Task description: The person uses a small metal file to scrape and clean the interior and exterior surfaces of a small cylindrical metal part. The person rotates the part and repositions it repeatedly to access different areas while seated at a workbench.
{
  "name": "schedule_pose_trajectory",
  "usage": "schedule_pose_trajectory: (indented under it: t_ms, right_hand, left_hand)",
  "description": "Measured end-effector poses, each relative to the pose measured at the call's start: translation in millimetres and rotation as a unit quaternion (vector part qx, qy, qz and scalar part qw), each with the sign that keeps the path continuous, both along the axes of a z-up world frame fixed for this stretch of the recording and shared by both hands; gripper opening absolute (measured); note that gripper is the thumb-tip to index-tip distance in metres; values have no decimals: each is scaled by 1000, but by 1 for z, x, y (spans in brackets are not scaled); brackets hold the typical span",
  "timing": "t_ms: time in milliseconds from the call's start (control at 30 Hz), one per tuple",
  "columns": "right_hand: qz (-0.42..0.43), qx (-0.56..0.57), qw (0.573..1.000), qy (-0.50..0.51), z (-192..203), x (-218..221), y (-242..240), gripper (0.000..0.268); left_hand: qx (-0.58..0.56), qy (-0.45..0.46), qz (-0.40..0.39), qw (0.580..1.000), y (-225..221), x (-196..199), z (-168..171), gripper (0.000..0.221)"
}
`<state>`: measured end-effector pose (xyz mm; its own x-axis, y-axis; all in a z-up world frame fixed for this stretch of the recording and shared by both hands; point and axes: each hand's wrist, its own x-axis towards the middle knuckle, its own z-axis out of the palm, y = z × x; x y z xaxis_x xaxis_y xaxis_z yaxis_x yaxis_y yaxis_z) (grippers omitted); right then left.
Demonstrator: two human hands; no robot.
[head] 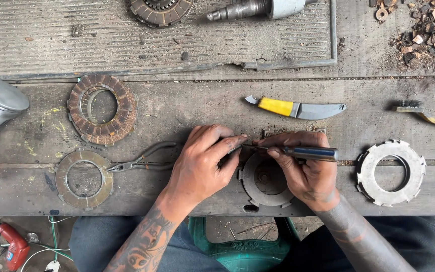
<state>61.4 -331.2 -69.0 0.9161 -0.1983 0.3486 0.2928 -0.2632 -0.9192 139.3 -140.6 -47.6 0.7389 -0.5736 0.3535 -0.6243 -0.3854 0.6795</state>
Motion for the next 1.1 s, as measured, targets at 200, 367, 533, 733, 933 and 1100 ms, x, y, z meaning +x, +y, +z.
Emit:
schedule_pose_trajectory:
  t_ms: [200, 367, 533, 733, 933, 1100]
  right_hand:
    - [30, -18, 999, -23, 12, 6, 0, 22]
    - [19, -52, 998, -40, 11, 6, 0, 23]
    - [18, -42, 998, -43, 12, 6, 1, 22]
    - [15, -57, 997, -47, 12, 6, 0, 24]
    - [24, -51, 997, -49, 11, 5, -1, 23]
    - [31, -52, 997, -49, 9, 4, -3, 23]
  left_hand:
    - [9, 8, 0, 1000, -1, 0, 3, 14]
    - [20, 9, -3, 1000, -2, 1, 4, 12]
    - [6, 3, -7, 1000, -1, 0, 4, 14]
    - [0, 8, -10, 1000, -1, 1, 5, 14]
    - [7, 16, -11, 1000, -1, 1, 8, 12]
    - [33, 13, -19, 999, -1, 2, 6, 12]
